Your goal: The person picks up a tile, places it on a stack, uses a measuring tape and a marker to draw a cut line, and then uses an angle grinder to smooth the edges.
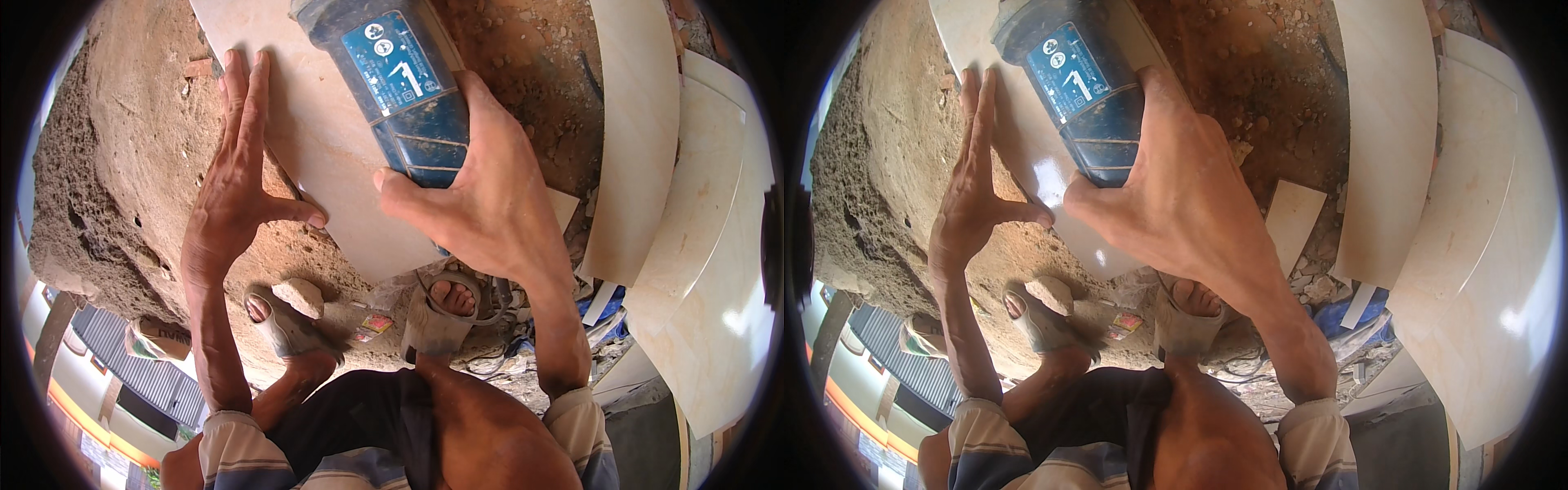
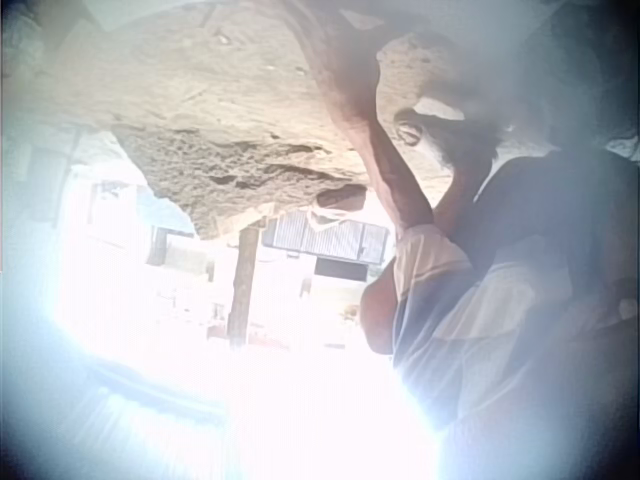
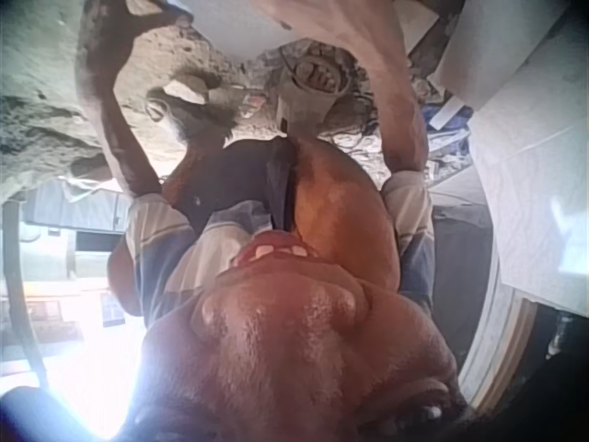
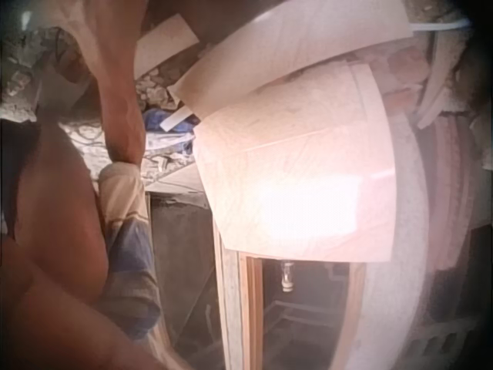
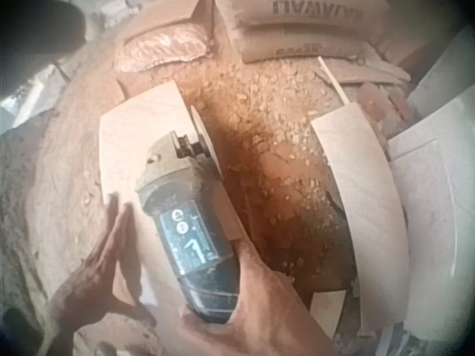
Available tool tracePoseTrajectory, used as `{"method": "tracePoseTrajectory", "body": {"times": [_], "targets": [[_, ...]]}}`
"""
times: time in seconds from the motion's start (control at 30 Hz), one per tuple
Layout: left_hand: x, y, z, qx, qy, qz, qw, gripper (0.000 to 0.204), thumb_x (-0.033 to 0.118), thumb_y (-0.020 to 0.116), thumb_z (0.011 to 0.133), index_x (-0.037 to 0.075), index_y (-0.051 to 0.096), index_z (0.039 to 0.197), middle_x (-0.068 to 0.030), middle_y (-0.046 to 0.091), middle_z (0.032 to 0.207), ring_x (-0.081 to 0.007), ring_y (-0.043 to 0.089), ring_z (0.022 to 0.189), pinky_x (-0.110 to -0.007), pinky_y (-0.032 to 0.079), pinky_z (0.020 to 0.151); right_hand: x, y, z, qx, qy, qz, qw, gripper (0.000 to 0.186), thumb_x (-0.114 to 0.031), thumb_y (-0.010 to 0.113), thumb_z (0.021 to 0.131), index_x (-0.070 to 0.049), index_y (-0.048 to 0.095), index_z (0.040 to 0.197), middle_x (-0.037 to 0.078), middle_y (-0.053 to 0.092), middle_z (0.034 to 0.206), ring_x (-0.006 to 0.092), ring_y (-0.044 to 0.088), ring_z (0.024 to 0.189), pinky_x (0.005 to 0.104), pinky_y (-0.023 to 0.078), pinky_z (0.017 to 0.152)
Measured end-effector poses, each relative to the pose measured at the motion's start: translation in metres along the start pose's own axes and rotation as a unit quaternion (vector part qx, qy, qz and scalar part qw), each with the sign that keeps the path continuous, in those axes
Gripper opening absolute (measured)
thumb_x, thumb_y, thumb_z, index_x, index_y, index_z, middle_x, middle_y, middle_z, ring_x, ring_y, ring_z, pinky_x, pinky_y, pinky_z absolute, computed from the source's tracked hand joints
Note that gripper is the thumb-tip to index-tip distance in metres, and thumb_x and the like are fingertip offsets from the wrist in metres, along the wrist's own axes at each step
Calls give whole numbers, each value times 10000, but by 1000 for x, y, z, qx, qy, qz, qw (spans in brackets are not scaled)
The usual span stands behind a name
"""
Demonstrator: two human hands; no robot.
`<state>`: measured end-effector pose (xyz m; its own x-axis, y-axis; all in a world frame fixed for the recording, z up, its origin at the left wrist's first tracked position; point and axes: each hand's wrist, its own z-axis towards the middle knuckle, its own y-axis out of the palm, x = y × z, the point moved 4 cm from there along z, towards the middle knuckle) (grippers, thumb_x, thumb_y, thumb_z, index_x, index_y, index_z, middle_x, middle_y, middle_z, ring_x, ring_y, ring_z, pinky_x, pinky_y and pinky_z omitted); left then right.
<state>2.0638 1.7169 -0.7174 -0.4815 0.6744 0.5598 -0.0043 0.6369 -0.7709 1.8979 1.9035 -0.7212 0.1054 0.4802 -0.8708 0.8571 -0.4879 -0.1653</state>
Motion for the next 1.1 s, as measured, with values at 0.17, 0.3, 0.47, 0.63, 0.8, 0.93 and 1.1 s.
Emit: {"method": "tracePoseTrajectory", "body": {"times": [0.17, 0.3, 0.47, 0.63, 0.8, 0.93, 1.1], "targets": [[-1, 1, 0, 1, 4, 15, 1000, 1696, 134, 1048, 354, 267, 133, 1775, -150, 11, 1840, -381, 35, 1688, -534, 207, 1380, 1, 0, 0, -5, 2, -8, 1000, 610, -225, 872, 785, 41, 600, 1262, 160, 706, 1012, 247, 693, 879, 409, 581, 846], [3, 0, 1, 1, 0, 11, 1000, 1695, 125, 1049, 355, 263, 134, 1775, -154, 18, 1840, -390, 41, 1686, -535, 205, 1380, 2, -1, -3, -2, 1, -2, 1000, 608, -221, 872, 783, 39, 599, 1260, 159, 704, 1011, 245, 691, 873, 412, 578, 840], [-3, 1, 0, 0, 7, 19, 1000, 1695, 128, 1051, 350, 263, 142, 1774, -153, 27, 1840, -396, 47, 1684, -545, 218, 1375, 4, 1, -5, 0, 5, -1, 1000, 612, -219, 870, 779, 41, 599, 1262, 163, 706, 1012, 250, 694, 878, 415, 579, 846], [-2, 2, 0, 2, 8, 12, 1000, 1689, 158, 1049, 347, 271, 149, 1773, -139, 36, 1840, -389, 51, 1685, -552, 222, 1375, 5, 1, -6, 10, 0, -11, 1000, 618, -220, 870, 770, 41, 599, 1261, 169, 709, 1013, 263, 698, 874, 420, 579, 848], [-6, 3, -1, 5, 20, 13, 1000, 1688, 174, 1048, 342, 277, 155, 1771, -134, 46, 1840, -378, 52, 1686, -558, 219, 1377, 5, 1, -8, 8, 4, -19, 1000, 617, -228, 871, 764, 37, 603, 1252, 167, 712, 996, 267, 699, 862, 421, 578, 840], [-6, 4, 0, 8, 24, 15, 1000, 1687, 156, 1050, 347, 269, 151, 1771, -135, 37, 1840, -376, 49, 1686, -559, 215, 1378, 6, 1, -9, 12, 1, -11, 1000, 614, -231, 869, 760, 35, 604, 1246, 164, 710, 987, 268, 698, 852, 426, 577, 835], [-4, 3, 0, 6, 20, 24, 999, 1740, 256, 1042, 279, 266, 151, 1774, -126, 64, 1844, -326, 53, 1697, -565, 223, 1374, 7, 1, -11, 19, -6, -12, 1000, 618, -238, 869, 759, 36, 603, 1245, 166, 709, 985, 272, 698, 848, 432, 577, 834]]}}
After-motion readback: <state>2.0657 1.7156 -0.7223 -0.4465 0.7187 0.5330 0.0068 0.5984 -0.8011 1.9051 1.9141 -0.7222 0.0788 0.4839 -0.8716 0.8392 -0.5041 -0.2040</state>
